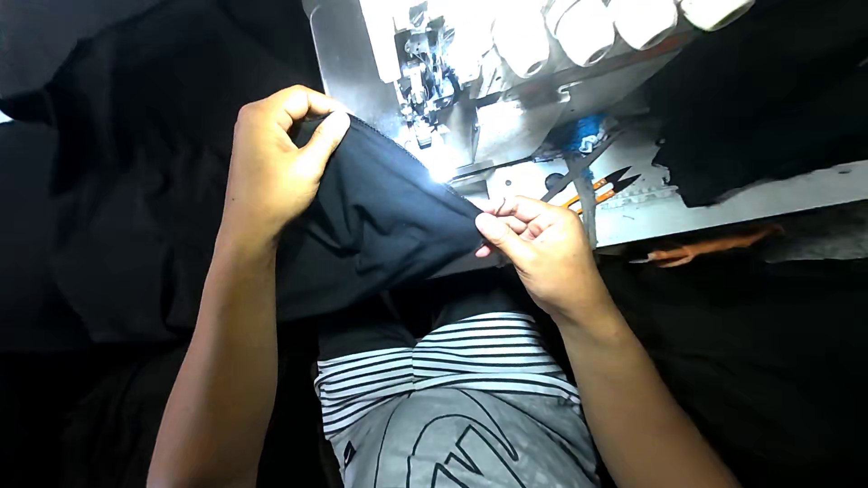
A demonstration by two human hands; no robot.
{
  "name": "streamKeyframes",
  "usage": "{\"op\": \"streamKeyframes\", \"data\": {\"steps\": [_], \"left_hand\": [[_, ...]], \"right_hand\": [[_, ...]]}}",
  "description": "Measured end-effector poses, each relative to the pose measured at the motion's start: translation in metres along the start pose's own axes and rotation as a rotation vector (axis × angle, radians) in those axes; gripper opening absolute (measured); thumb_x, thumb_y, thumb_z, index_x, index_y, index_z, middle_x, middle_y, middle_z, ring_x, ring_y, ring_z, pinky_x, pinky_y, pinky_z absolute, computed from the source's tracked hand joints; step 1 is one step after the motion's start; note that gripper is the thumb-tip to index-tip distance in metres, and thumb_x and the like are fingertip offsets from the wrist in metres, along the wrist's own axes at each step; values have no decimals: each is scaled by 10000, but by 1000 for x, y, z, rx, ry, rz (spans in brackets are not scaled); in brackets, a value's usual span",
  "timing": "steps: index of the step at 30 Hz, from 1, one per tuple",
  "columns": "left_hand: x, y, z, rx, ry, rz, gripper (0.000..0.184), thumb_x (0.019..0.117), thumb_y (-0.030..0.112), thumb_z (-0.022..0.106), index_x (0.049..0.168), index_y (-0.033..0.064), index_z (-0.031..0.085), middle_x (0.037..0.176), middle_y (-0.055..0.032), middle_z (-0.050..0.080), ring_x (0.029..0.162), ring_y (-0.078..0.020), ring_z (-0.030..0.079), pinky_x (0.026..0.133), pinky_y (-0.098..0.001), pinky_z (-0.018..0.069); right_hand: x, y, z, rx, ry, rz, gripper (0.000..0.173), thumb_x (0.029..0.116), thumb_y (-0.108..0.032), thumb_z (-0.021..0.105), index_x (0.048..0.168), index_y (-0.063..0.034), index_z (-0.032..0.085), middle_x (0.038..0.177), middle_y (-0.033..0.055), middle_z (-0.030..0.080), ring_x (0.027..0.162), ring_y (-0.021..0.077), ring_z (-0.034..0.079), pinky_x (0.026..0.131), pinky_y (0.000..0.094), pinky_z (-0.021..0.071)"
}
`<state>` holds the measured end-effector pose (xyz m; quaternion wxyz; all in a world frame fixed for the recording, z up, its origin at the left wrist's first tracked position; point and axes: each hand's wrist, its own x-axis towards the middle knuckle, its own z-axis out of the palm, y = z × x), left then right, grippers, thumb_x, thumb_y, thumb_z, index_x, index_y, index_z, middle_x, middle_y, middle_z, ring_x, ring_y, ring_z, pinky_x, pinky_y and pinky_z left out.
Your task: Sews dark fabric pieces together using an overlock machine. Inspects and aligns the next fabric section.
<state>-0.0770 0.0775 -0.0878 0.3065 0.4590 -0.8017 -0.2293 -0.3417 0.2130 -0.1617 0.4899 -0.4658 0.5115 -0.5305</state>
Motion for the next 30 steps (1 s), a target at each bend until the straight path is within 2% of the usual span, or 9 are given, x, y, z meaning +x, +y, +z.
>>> {"op": "streamKeyframes", "data": {"steps": [10, 13, 16, 19, 21, 23, 27, 30], "left_hand": [[-1, 4, -4, -84, 40, -72, 91, 958, 184, 706, 1024, 124, 723, 980, 61, 709, 865, 33, 628, 768, -150, 503], [-2, 11, -12, -194, -51, -3, 106, 1018, 132, 614, 1099, 104, 675, 1074, 31, 697, 954, -4, 653, 818, -173, 540], [-2, 23, -15, -136, -113, 67, 132, 1048, 136, 553, 1123, 101, 656, 1061, 40, 672, 958, 23, 625, 855, -160, 516], [-8, 22, -26, -72, -46, 69, 136, 1014, 179, 628, 1089, 90, 699, 988, 32, 694, 870, 26, 622, 801, -160, 507], [-13, 19, -33, -71, 28, -25, 139, 956, 232, 720, 1018, 108, 725, 907, 48, 704, 799, 25, 635, 745, -165, 524], [-15, 15, -38, -98, 64, -83, 143, 933, 243, 752, 984, 112, 730, 852, 51, 692, 742, 14, 620, 695, -174, 515], [-23, 11, -41, -155, 32, -19, 122, 980, 216, 701, 1012, 100, 725, 869, 48, 688, 750, 16, 620, 703, -165, 517], [-25, 9, -42, -166, 6, 16, 123, 1012, 179, 647, 1065, 111, 735, 953, 51, 722, 824, 25, 647, 763, -162, 529]], "right_hand": [[-4, -13, 0, -50, -7, 20, 76, 952, -72, 716, 1028, -62, 720, 850, 35, 742, 709, 128, 716, 666, 265, 629], [3, -21, 14, -182, -71, -2, 130, 964, -220, 726, 1049, -122, 735, 837, -26, 722, 686, 59, 668, 602, 225, 569], [9, -27, 32, -289, -67, -82, 189, 980, -318, 713, 1041, -142, 747, 774, -41, 706, 614, 40, 627, 526, 220, 518], [7, -37, 34, -283, -81, -146, 118, 998, -224, 693, 986, -120, 745, 768, -31, 699, 595, 44, 615, 515, 209, 512], [4, -39, 33, -221, -106, -117, 83, 988, -172, 702, 975, -98, 737, 749, -21, 693, 570, 51, 601, 496, 201, 502], [0, -39, 34, -182, -110, -70, 72, 990, -152, 695, 984, -89, 729, 753, -11, 687, 584, 58, 600, 522, 200, 508], [-6, -42, 36, -179, -91, -56, 70, 996, -160, 689, 991, -96, 718, 766, -7, 681, 607, 62, 607, 552, 207, 525], [-9, -43, 37, -201, -64, -73, 66, 995, -153, 688, 991, -96, 719, 786, -13, 686, 623, 56, 610, 570, 202, 526]]}}
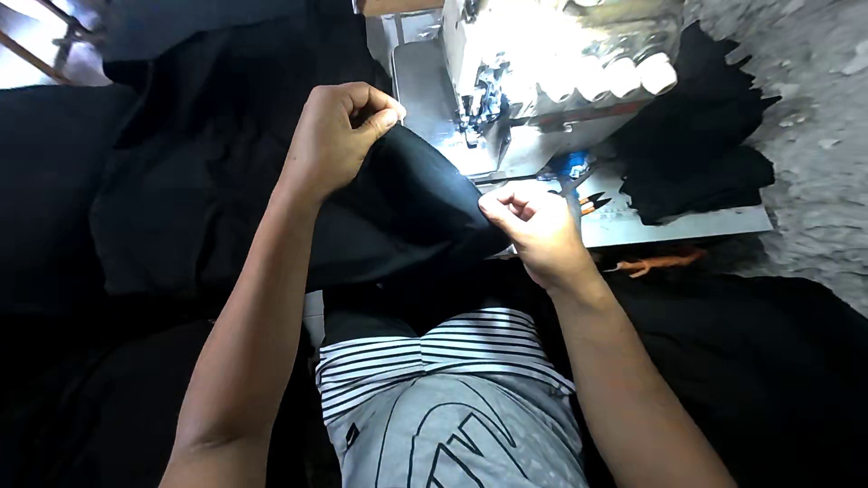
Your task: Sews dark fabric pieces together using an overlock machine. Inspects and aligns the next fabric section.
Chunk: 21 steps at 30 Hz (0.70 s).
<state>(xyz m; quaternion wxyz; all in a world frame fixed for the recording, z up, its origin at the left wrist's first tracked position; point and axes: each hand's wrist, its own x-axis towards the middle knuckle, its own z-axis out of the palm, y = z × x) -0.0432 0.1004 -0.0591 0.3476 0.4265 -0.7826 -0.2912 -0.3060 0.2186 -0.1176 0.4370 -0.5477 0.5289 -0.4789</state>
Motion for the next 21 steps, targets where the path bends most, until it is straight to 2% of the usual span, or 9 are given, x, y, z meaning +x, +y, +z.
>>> {"op": "streamKeyframes", "data": {"steps": [6, 10, 15, 19, 21], "left_hand": [[-3, -3, 1, -36, -18, 7, 127, 1023, 166, 633, 1077, 113, 734, 1014, 45, 735, 885, 20, 662, 805, -165, 534], [-2, -3, 2, -25, -11, -8, 127, 1014, 215, 657, 1057, 126, 737, 959, 66, 720, 851, 39, 648, 773, -143, 524], [-1, -8, 4, -107, -42, 17, 131, 984, 218, 700, 1056, 112, 730, 925, 61, 705, 809, 9, 639, 753, -164, 528], [0, -9, -2, -67, -238, 73, 192, 914, 187, 768, 1088, 116, 733, 947, 53, 713, 805, -7, 639, 741, -177, 533], [0, -8, -6, 7, -319, 95, 173, 895, 198, 791, 1043, 120, 747, 946, 42, 723, 810, -13, 656, 747, -189, 548]], "right_hand": [[-5, -3, 0, -18, 17, -10, 68, 998, -160, 685, 997, -98, 714, 804, -10, 684, 634, 59, 611, 582, 202, 526], [-5, -2, 0, 1, 10, -9, 60, 999, -142, 680, 991, -90, 708, 801, -7, 682, 636, 59, 611, 583, 198, 528], [-3, 3, -1, 40, -9, -1, 76, 1008, -156, 666, 967, -96, 689, 765, -7, 655, 616, 59, 591, 561, 198, 514], [-3, 6, -5, 27, 8, 19, 94, 1008, -188, 672, 973, -105, 698, 722, -9, 632, 565, 60, 559, 521, 196, 490], [-3, 4, -9, 3, 14, 22, 97, 1006, -191, 675, 959, -108, 692, 701, -7, 616, 540, 63, 533, 489, 195, 464]]}}
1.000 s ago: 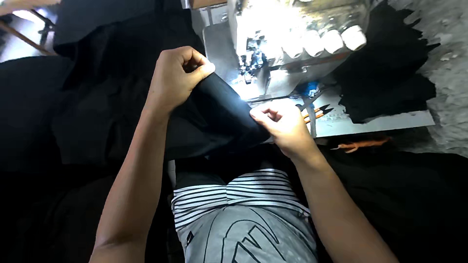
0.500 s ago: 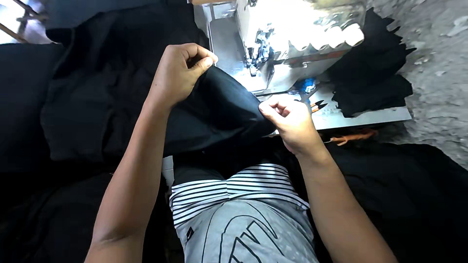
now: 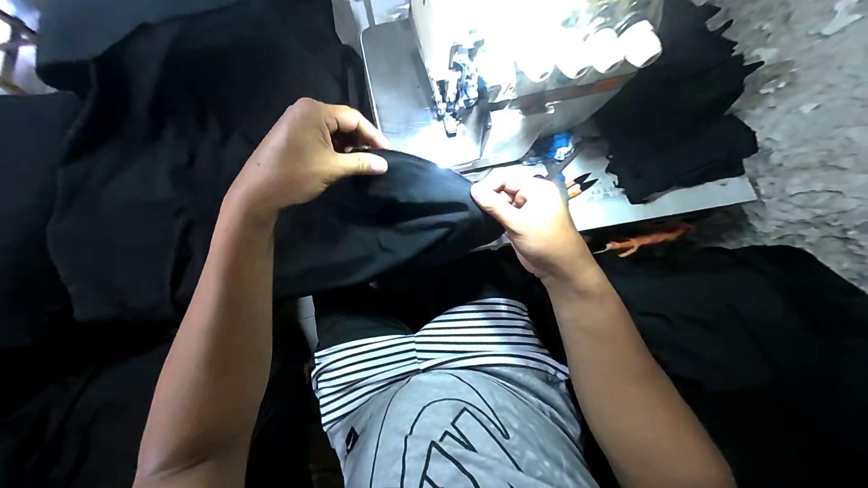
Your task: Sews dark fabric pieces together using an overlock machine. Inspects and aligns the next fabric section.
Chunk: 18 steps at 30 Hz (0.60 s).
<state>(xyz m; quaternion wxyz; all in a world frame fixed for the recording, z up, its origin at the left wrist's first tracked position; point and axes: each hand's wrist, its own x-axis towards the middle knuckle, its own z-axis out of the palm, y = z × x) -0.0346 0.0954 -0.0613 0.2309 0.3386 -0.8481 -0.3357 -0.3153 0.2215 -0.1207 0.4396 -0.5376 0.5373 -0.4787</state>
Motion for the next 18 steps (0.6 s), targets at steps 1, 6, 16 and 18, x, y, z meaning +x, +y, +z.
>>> {"op": "streamKeyframes", "data": {"steps": [1, 6, 16, 18], "left_hand": [[0, -1, -1, 26, 2, 19, 149, 903, 205, 783, 1021, 119, 753, 969, 37, 718, 840, -14, 663, 769, -187, 556], [-3, -16, 5, -196, 139, 148, 131, 1047, 149, 543, 1113, 71, 626, 1170, -4, 683, 1098, -84, 650, 966, -281, 542], [43, -23, -104, 510, 61, 108, 171, 1008, 369, 655, 1015, 213, 723, 868, 50, 658, 768, 11, 618, 656, -238, 528], [49, -1, -64, 492, -15, -48, 186, 966, 329, 677, 1005, 160, 744, 942, -15, 703, 879, -120, 654, 802, -423, 525]], "right_hand": [[0, -1, -2, -13, -2, -14, 91, 1002, -184, 681, 957, -106, 694, 698, -7, 617, 531, 64, 528, 478, 194, 457], [-2, -11, 18, -34, -51, -136, 58, 963, -136, 723, 950, -80, 720, 780, -1, 701, 576, 68, 613, 508, 205, 528], [-7, -20, 97, 566, -204, 37, 202, 955, 12, 689, 1156, 29, 683, 939, 119, 729, 796, 147, 706, 735, 297, 619], [-14, 8, 105, 520, -181, 198, 173, 946, -30, 718, 1112, 13, 706, 887, 100, 743, 750, 150, 712, 709, 313, 624]]}}
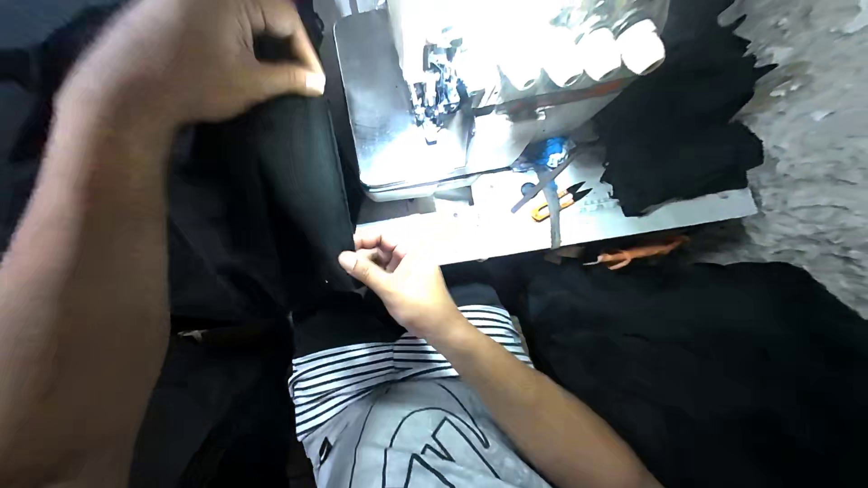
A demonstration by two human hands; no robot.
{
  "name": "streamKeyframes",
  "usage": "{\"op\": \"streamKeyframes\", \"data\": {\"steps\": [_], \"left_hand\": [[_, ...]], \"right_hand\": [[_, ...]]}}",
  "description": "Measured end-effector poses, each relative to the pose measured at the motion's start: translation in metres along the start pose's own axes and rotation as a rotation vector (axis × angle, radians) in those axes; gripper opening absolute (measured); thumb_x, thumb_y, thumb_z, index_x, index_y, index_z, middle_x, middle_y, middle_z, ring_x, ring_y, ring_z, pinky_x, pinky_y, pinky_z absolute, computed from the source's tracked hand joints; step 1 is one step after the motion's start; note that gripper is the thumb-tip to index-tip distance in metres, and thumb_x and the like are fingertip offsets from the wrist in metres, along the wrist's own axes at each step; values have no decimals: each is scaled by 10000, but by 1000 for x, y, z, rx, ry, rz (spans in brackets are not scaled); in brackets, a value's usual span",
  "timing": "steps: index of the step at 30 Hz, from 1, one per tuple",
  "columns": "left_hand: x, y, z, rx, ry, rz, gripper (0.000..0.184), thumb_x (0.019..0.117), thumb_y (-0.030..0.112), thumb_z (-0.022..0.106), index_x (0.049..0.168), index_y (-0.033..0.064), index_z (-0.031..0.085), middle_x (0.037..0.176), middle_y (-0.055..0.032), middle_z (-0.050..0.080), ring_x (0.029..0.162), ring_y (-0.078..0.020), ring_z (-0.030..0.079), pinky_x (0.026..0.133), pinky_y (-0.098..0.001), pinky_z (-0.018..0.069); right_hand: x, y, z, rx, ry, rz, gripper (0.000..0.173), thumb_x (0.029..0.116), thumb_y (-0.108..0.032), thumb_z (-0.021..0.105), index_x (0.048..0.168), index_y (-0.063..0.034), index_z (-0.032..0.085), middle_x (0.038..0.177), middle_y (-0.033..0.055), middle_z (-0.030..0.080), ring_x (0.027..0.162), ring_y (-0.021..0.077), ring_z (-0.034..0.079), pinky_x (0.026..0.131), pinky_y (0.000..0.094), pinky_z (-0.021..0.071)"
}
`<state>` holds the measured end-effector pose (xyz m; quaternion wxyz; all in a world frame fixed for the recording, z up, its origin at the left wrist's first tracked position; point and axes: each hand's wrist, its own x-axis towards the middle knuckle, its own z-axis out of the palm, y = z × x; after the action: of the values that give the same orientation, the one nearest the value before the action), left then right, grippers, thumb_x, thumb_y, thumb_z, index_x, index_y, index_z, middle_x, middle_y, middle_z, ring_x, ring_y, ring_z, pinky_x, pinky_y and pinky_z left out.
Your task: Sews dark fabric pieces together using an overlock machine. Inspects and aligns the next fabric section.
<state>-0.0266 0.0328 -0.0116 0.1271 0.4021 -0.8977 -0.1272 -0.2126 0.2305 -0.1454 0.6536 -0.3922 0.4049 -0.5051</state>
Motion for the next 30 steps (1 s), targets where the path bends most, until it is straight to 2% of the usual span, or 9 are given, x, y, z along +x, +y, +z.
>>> {"op": "streamKeyframes", "data": {"steps": [4, 8, 14, 17, 21, 24, 25, 27, 30], "left_hand": [[-24, -17, 28, 27, -126, -114, 156, 998, 236, 672, 1001, 96, 742, 919, -147, 712, 876, -336, 681, 754, -643, 493], [-50, -40, 54, -18, -81, -159, 149, 1026, 140, 614, 1018, 36, 721, 926, -183, 710, 868, -355, 686, 765, -637, 499], [-79, -75, 81, -47, -27, -156, 156, 1041, 111, 590, 1044, 17, 715, 959, -191, 720, 899, -369, 702, 818, -644, 522], [-83, -86, 100, -64, 7, -170, 160, 1029, 131, 623, 1050, 12, 727, 994, -227, 722, 970, -446, 693, 868, -712, 493], [-95, -100, 126, -46, 143, -172, 226, 1028, 236, 620, 1080, 43, 726, 1043, -206, 713, 1048, -453, 648, 938, -691, 451], [-93, -96, 118, -46, 85, -170, 215, 980, 242, 707, 1118, 79, 729, 1119, -211, 696, 1102, -471, 632, 950, -730, 431], [-91, -85, 107, -64, 84, -219, 222, 961, 210, 737, 1141, 81, 734, 1189, -231, 666, 1152, -488, 604, 954, -751, 424], [-83, -44, 86, -95, 202, -327, 250, 974, 183, 713, 1189, 55, 722, 1298, -268, 617, 1241, -496, 559, 1019, -737, 406], [-45, 35, 86, -199, 480, -386, 266, 1016, 213, 600, 1180, 29, 701, 1242, -225, 636, 1094, -324, 651, 939, -488, 540]], "right_hand": [[-1, 28, -5, -45, -16, 137, 183, 937, -41, 729, 1089, 56, 703, 894, 89, 747, 756, 104, 713, 720, 261, 616], [1, 43, -5, -83, -129, 108, 255, 953, -6, 683, 1197, 67, 698, 1107, 134, 736, 967, 100, 709, 898, 250, 584], [-5, 37, 8, -101, -140, 241, 282, 936, -24, 721, 1201, 64, 678, 995, 111, 750, 798, 115, 724, 756, 272, 621], [-12, 54, 16, -166, -122, 207, 303, 943, -31, 711, 1231, 52, 670, 1001, 104, 749, 816, 119, 725, 774, 283, 621], [-15, 67, 8, -282, -120, 107, 323, 963, 1, 659, 1285, 27, 664, 1180, 119, 737, 973, 151, 745, 902, 311, 622], [-30, 18, -43, -536, -84, -54, 316, 953, -93, 722, 1253, 1, 704, 1151, 91, 754, 957, 118, 749, 865, 292, 638], [-34, -10, -73, -633, 48, -136, 254, 942, -113, 733, 1180, -27, 747, 1051, 58, 775, 887, 101, 745, 806, 293, 639], [-29, -72, -149, -745, 368, -217, 240, 972, -105, 682, 1197, -24, 705, 1087, 62, 749, 942, 144, 726, 851, 358, 622], [20, -148, -243, -747, 638, -339, 348, 1002, -38, 561, 1339, 28, 503, 1252, 104, 630, 1086, 173, 688, 933, 383, 610]]}}
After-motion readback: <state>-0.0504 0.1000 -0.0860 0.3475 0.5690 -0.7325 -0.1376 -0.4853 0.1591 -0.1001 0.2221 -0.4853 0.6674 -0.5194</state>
